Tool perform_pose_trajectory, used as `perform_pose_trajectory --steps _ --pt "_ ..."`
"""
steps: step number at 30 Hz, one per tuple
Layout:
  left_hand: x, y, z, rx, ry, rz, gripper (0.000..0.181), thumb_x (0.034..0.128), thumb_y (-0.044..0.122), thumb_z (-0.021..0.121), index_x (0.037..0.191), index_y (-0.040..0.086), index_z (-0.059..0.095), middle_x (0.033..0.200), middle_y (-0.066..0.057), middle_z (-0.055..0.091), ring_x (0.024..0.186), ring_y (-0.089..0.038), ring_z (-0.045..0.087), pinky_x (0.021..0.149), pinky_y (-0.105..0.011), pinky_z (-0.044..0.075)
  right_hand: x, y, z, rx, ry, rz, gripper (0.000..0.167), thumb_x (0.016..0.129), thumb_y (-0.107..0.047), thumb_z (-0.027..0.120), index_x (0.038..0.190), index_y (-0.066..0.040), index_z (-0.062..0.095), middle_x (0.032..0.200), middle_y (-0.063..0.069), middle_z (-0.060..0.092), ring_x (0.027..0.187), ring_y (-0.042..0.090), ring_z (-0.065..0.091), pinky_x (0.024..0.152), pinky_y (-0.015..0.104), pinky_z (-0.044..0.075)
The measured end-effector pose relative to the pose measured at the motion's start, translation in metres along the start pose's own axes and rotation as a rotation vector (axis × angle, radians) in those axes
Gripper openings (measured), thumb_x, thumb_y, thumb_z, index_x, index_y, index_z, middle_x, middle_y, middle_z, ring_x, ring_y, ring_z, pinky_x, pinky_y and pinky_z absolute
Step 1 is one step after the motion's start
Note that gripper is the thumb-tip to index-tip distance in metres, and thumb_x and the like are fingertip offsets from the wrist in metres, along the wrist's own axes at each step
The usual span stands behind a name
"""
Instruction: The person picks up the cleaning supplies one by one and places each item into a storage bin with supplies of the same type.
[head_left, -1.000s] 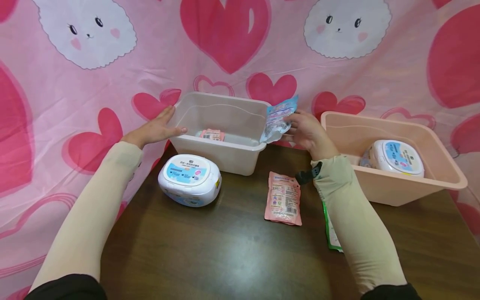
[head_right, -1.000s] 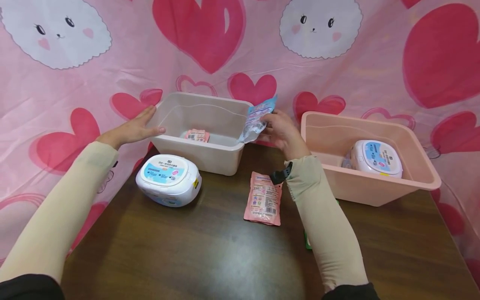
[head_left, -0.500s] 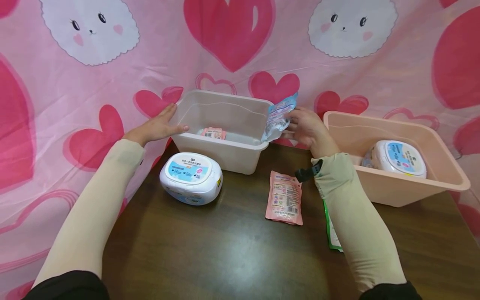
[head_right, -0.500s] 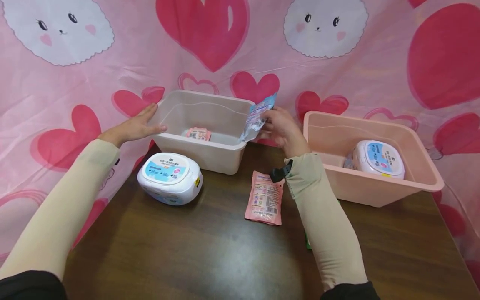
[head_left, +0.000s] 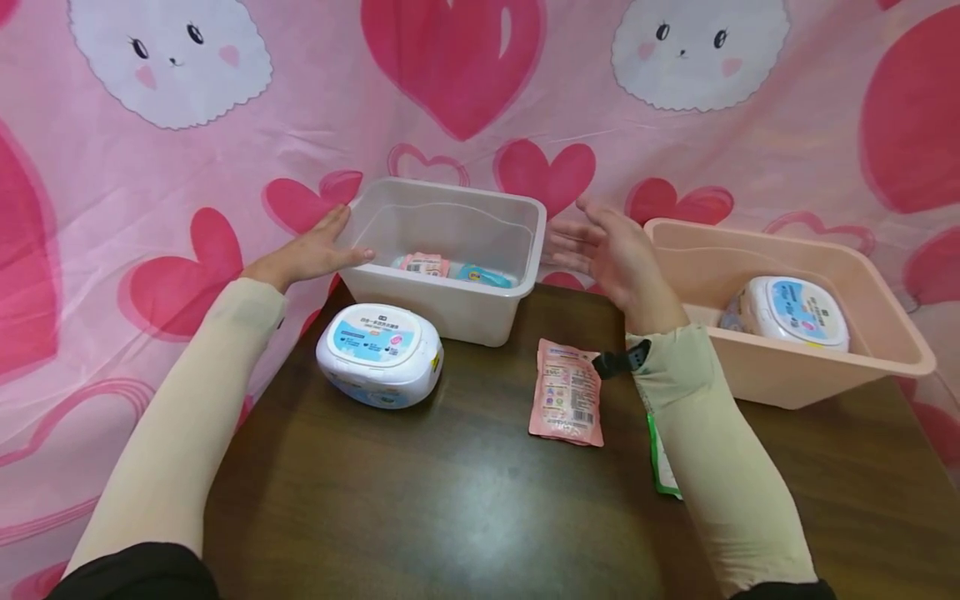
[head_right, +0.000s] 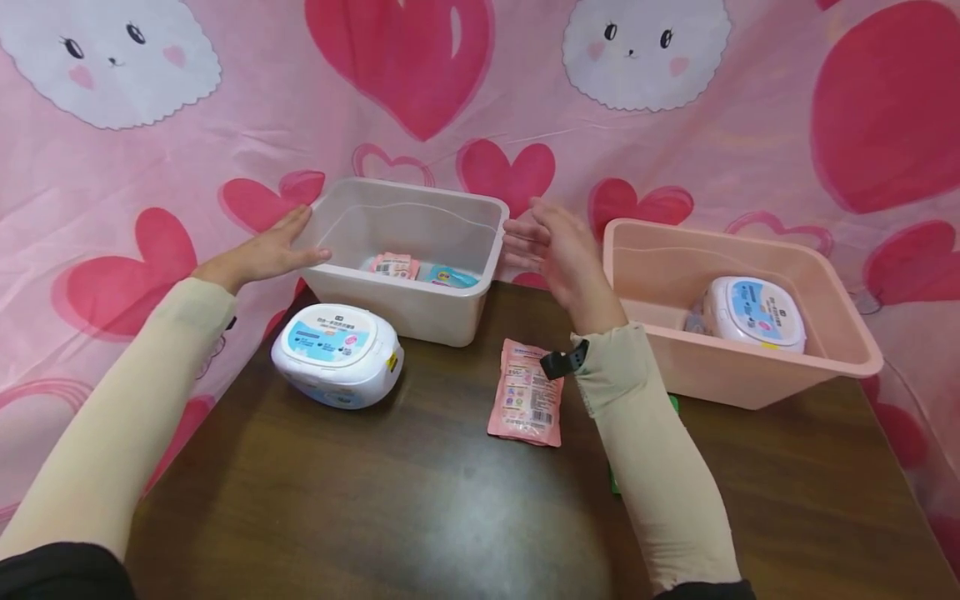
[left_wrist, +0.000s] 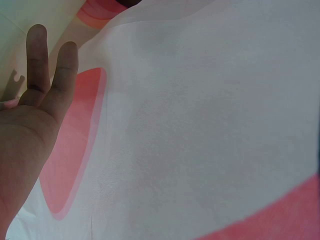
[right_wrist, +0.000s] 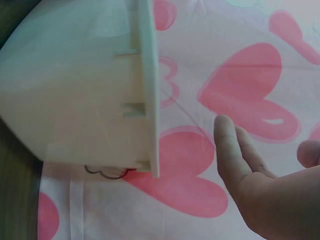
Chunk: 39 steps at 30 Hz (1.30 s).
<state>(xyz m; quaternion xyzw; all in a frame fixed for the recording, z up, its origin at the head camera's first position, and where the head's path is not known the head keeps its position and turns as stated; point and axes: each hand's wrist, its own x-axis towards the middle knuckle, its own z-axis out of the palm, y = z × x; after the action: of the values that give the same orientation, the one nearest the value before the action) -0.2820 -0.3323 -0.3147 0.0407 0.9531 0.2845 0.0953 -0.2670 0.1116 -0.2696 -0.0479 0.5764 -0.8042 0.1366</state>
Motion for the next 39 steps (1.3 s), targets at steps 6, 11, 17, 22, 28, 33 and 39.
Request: perform_pose_trajectory --steps 6,11,17,22,28,33,39 --pt "0.002 -0.001 -0.003 0.009 -0.003 -0.001 0.119 0.0825 0.070 0.066 0.161 0.029 -0.013 0.169 -0.004 -0.011 0.152 -0.038 -0.003 0.108 -0.075 0.024 -0.018 0.014 -0.014 -0.158 -0.045 0.004 0.047 0.107 -0.023 0.049 0.151 -0.007 0.040 0.128 0.011 0.064 0.110 0.023 0.067 0.095 0.036 0.054" --pt "0.002 -0.002 -0.005 0.008 0.004 -0.005 0.119 0.0820 0.071 0.067 0.161 0.030 -0.012 0.169 -0.004 -0.010 0.152 -0.039 -0.002 0.106 -0.075 0.025 -0.036 0.026 -0.025 -0.258 -0.083 0.023 0.042 0.108 -0.020 0.048 0.147 -0.005 0.045 0.117 0.003 0.069 0.108 0.023 0.067 0.091 0.035 0.056" --pt "0.003 -0.003 -0.002 -0.011 -0.006 0.001 0.118 0.0829 0.070 0.066 0.162 0.028 -0.011 0.169 -0.005 -0.009 0.152 -0.039 -0.001 0.107 -0.075 0.024 -0.065 0.046 -0.048 -0.436 -0.182 0.017 0.043 0.107 -0.018 0.049 0.146 0.001 0.044 0.126 0.011 0.065 0.109 0.020 0.067 0.097 0.045 0.053" --pt "0.002 -0.003 0.000 -0.013 -0.008 0.002 0.117 0.0847 0.067 0.067 0.162 0.027 -0.011 0.169 -0.006 -0.009 0.152 -0.040 -0.001 0.107 -0.075 0.025 -0.096 0.062 -0.078 -0.636 -0.239 0.013 0.042 0.106 -0.014 0.053 0.142 0.007 0.048 0.132 0.026 0.060 0.114 0.029 0.065 0.094 0.043 0.055" --pt "0.001 -0.003 0.002 -0.018 0.003 0.012 0.116 0.0852 0.067 0.067 0.162 0.026 -0.010 0.169 -0.007 -0.007 0.152 -0.039 0.000 0.107 -0.075 0.023 -0.128 0.075 -0.123 -0.944 -0.190 0.020 0.039 0.105 -0.016 0.057 0.135 0.008 0.056 0.126 0.025 0.062 0.111 0.038 0.061 0.083 0.039 0.057" --pt "0.001 -0.004 0.002 -0.011 0.011 0.021 0.118 0.0829 0.070 0.067 0.162 0.028 -0.010 0.169 -0.005 -0.007 0.152 -0.039 0.000 0.106 -0.075 0.025 -0.148 0.086 -0.160 -1.376 -0.002 0.064 0.046 0.102 -0.022 0.059 0.133 0.012 0.054 0.123 0.035 0.060 0.109 0.051 0.058 0.085 0.060 0.051" --pt "0.001 -0.004 -0.001 -0.003 0.011 0.023 0.116 0.0855 0.067 0.066 0.162 0.026 -0.010 0.169 -0.008 -0.008 0.152 -0.040 0.000 0.106 -0.076 0.024 -0.160 0.099 -0.184 -1.543 0.092 0.395 0.090 0.097 -0.051 0.061 0.136 0.025 0.033 0.124 0.049 0.045 0.112 0.063 0.047 0.087 0.069 0.044"
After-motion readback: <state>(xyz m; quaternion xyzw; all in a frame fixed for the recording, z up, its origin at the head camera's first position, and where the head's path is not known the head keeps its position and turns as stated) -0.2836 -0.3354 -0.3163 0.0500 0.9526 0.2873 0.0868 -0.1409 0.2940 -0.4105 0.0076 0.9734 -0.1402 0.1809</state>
